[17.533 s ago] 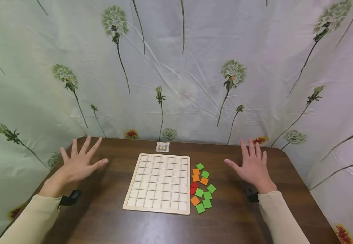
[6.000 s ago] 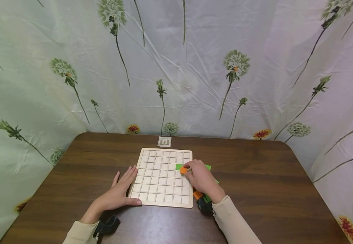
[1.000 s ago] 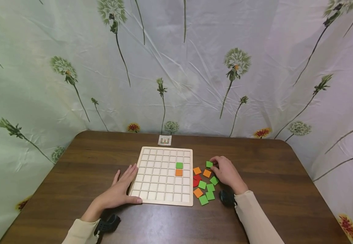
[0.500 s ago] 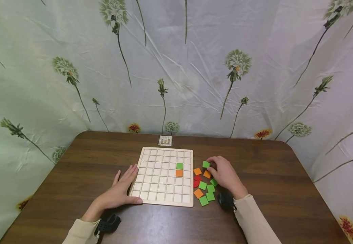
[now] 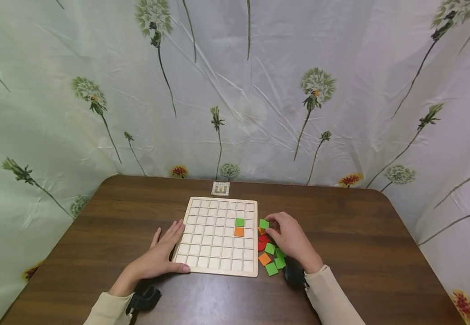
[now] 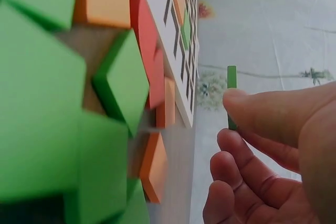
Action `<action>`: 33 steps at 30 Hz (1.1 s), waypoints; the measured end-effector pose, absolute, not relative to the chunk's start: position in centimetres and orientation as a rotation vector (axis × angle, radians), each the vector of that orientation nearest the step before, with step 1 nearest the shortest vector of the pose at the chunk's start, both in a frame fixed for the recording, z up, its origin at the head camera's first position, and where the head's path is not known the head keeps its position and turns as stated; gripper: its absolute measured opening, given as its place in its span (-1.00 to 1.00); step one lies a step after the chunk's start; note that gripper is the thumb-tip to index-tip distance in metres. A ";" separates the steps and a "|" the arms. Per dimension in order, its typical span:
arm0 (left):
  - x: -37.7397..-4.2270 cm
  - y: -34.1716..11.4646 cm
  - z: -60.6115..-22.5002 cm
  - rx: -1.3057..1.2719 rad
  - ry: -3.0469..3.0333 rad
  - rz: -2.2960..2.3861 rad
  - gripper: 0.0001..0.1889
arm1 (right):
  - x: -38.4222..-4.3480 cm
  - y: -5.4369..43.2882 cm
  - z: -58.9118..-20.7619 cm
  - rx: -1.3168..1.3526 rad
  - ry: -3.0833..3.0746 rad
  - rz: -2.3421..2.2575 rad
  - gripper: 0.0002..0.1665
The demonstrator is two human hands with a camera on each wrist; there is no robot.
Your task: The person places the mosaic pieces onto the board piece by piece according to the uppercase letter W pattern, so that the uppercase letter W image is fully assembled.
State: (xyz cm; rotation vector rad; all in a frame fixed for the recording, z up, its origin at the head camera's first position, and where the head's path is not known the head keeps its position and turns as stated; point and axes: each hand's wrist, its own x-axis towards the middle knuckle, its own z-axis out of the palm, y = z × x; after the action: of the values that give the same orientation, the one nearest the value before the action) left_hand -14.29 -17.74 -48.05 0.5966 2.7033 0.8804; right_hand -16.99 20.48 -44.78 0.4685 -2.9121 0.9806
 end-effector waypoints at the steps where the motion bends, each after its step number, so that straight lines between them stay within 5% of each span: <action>1: -14.3 -17.7 -48.1 0.597 2.702 0.881 0.32 | -16.9 20.3 -44.8 0.476 -2.910 0.985 -0.70; 33: -14.3 -17.8 -48.1 0.598 2.703 0.884 0.32 | -15.3 16.1 -45.2 0.583 -2.921 0.992 -0.71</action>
State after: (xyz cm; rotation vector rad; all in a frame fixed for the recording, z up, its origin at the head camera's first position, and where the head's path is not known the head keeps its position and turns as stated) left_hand -14.29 -17.83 -48.09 0.5979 2.7026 0.8843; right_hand -15.29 16.06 -45.15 0.5827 -2.9214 0.9916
